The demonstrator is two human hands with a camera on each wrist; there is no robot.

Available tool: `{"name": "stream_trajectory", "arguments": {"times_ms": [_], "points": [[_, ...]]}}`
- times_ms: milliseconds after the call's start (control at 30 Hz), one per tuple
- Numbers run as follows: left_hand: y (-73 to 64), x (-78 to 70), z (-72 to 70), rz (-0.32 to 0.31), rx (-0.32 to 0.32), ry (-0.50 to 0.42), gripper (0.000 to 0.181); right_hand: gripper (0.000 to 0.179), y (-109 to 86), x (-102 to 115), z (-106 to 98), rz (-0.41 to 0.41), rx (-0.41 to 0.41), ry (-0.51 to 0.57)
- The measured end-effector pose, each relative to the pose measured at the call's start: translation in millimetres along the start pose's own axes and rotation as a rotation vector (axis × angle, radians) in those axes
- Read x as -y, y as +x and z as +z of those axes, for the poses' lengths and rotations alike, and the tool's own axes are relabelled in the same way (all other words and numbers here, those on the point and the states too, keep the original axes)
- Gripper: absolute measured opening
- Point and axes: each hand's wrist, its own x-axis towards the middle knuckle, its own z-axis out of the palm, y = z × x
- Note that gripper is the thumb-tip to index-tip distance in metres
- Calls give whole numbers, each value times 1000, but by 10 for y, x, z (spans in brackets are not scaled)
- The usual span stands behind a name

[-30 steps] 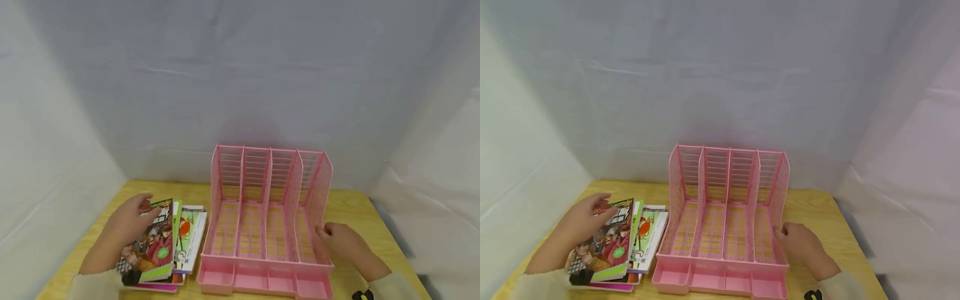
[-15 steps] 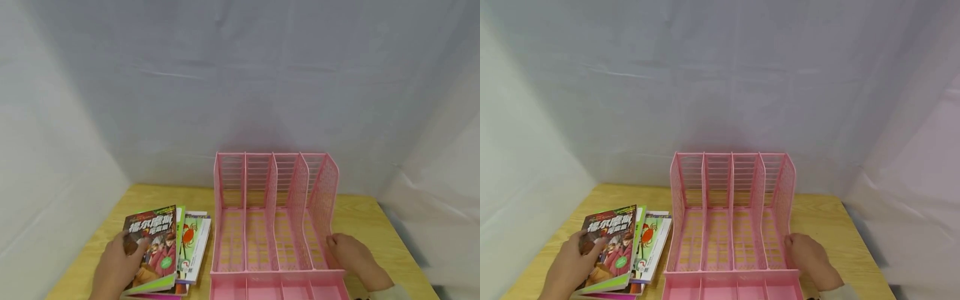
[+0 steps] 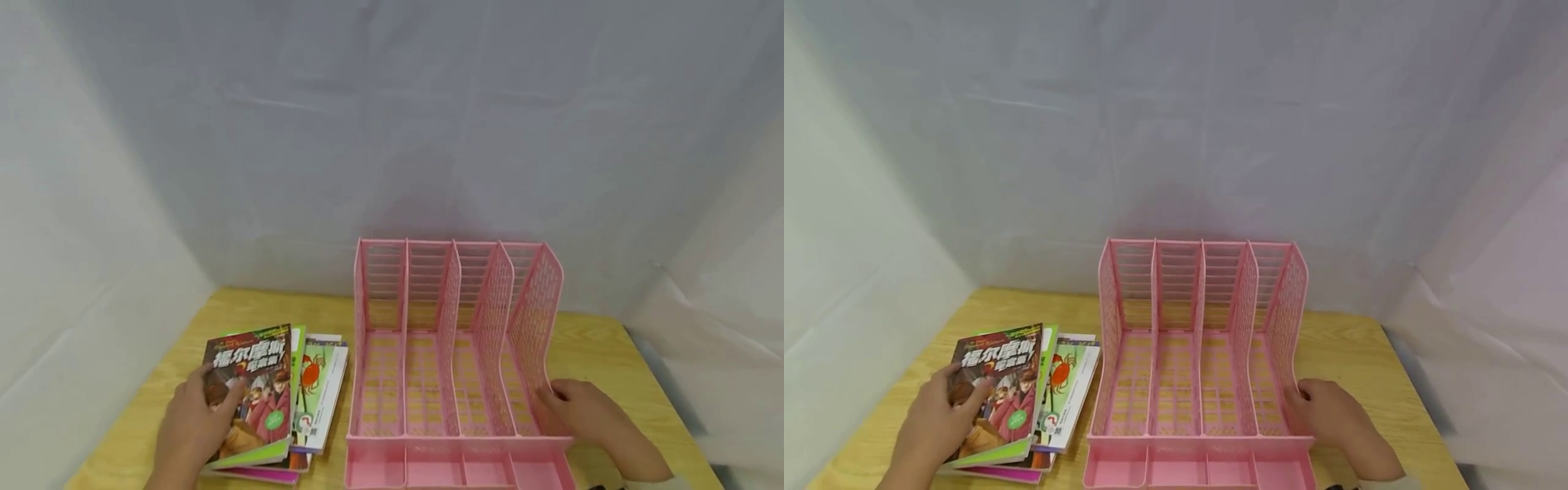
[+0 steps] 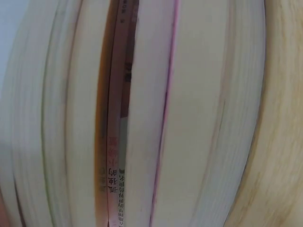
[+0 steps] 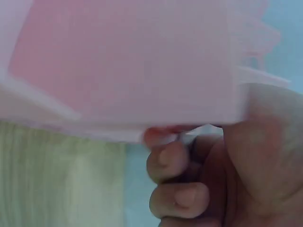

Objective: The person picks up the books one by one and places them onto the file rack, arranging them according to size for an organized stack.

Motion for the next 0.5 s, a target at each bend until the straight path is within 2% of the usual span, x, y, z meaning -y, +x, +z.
{"name": "stream_trajectory", "arguments": {"times_ms": [67, 200, 333, 400, 500], "points": [[4, -7, -7, -5, -3, -12, 115, 47, -73, 52, -28, 31, -13, -17], [14, -12, -31, -8, -16, -32, 114, 39, -196, 200, -24, 90, -44, -155], [23, -2, -47, -7, -9, -57, 115, 30, -247, 315, 27, 96, -102, -260], [27, 12, -43, 3, 7, -68, 111, 28, -260, 338, 61, 112, -88, -259], [26, 32, -43, 15, 27, -50, 115, 25, -275, 327, 134, 125, -12, -220]]}}
